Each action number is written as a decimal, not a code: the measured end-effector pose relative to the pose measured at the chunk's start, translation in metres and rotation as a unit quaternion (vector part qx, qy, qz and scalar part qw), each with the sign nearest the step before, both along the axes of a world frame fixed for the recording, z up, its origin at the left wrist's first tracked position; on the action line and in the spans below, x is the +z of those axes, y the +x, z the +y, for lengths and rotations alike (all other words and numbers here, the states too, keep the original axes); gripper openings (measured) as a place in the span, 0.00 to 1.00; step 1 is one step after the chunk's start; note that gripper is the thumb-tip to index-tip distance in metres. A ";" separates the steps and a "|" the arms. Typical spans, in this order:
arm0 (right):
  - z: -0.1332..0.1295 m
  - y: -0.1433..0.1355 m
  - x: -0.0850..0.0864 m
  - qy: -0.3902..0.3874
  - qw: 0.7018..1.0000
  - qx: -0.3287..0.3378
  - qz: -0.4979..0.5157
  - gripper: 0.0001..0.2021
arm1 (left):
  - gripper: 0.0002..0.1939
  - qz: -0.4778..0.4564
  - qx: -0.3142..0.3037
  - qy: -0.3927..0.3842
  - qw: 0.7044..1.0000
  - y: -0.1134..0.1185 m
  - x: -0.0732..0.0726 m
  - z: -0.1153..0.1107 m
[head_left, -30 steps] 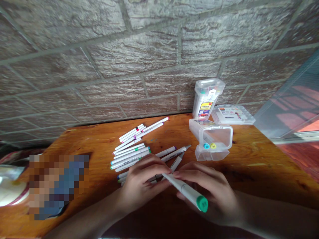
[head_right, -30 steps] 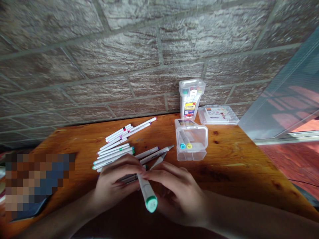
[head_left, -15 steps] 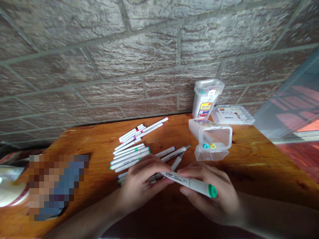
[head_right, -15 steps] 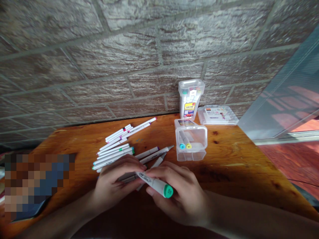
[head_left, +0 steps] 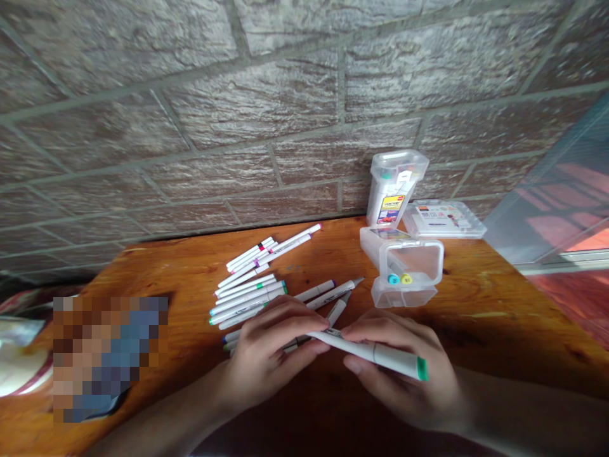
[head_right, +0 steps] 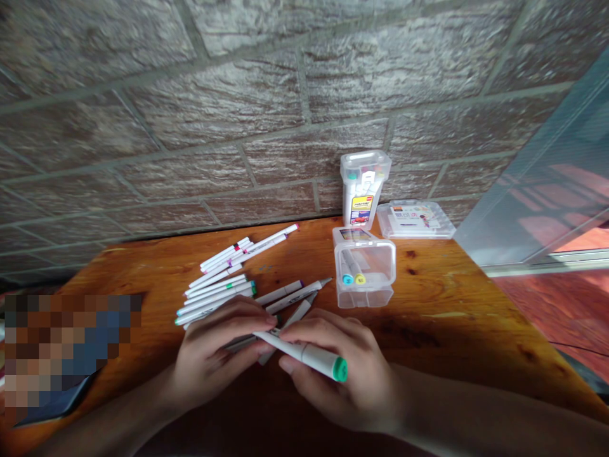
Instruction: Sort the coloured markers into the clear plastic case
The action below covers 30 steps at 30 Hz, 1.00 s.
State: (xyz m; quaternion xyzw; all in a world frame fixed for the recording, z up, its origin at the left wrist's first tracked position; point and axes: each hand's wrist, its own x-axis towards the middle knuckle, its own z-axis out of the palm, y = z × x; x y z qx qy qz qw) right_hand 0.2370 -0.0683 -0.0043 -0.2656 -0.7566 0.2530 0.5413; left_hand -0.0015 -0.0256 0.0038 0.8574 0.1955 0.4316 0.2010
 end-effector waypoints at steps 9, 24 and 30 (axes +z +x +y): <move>-0.002 0.001 0.001 -0.014 1.000 0.004 0.002 0.18 | 0.09 0.001 0.002 0.001 1.000 -0.001 0.002 -0.002; -0.006 0.001 -0.005 -0.006 0.997 -0.060 -0.038 0.16 | 0.08 -0.040 0.014 -0.013 0.999 0.000 0.000 -0.002; -0.007 0.001 -0.003 -0.010 0.999 -0.048 -0.024 0.16 | 0.13 -0.054 0.022 -0.006 0.998 -0.001 -0.003 -0.001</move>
